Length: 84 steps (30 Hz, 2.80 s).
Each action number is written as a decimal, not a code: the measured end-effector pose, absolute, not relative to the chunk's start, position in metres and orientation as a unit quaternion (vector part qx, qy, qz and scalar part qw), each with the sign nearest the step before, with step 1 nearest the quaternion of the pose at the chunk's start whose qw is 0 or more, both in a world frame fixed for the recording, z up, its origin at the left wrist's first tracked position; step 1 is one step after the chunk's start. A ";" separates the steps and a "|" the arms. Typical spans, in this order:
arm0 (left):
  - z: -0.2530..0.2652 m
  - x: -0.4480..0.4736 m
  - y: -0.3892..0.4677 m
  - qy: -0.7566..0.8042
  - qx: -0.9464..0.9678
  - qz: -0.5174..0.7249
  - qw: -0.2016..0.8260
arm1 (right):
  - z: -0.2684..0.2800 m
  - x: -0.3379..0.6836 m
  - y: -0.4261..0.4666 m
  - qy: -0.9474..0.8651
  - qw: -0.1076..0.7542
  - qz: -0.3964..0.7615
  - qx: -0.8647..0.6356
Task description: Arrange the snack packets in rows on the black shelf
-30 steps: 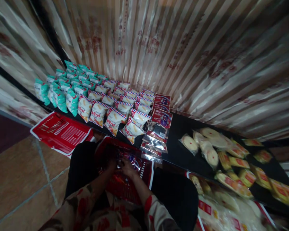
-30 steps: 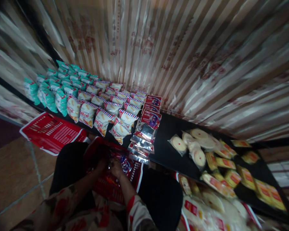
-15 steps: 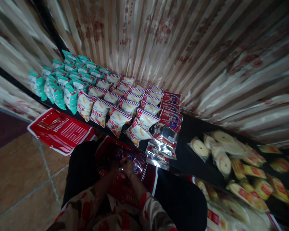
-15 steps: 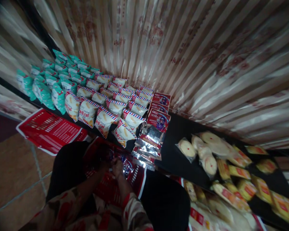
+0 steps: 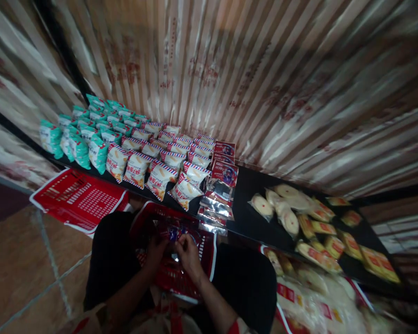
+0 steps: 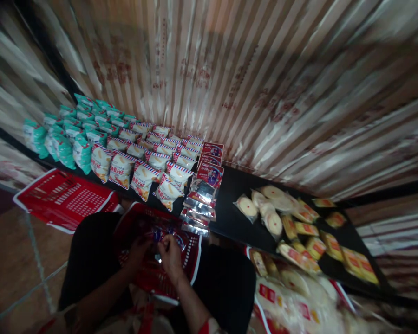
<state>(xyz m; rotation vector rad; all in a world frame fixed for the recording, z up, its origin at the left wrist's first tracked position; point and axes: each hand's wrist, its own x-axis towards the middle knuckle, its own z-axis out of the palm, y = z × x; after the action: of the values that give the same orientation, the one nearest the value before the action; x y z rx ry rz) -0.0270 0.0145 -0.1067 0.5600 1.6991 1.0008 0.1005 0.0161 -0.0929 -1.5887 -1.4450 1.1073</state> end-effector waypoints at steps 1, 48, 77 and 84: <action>-0.101 -0.029 0.008 0.702 0.257 0.422 0.513 | -0.082 0.102 0.012 -0.558 0.366 0.425 -0.612; 0.034 0.138 0.168 0.594 0.750 0.281 0.067 | 0.063 0.256 0.299 -0.600 0.308 0.070 -0.735; 0.032 0.154 0.171 0.622 0.732 0.250 0.121 | 0.037 0.243 0.309 -0.652 0.164 0.073 -0.737; 0.034 0.143 0.175 0.598 0.747 0.280 0.073 | 0.038 0.242 0.308 -0.644 0.173 0.086 -0.740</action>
<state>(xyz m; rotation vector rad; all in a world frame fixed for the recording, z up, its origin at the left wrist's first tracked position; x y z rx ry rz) 0.1434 0.1745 0.0340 2.2444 1.7967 0.8416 0.2415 0.3081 0.0378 -2.0995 -1.8274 0.2426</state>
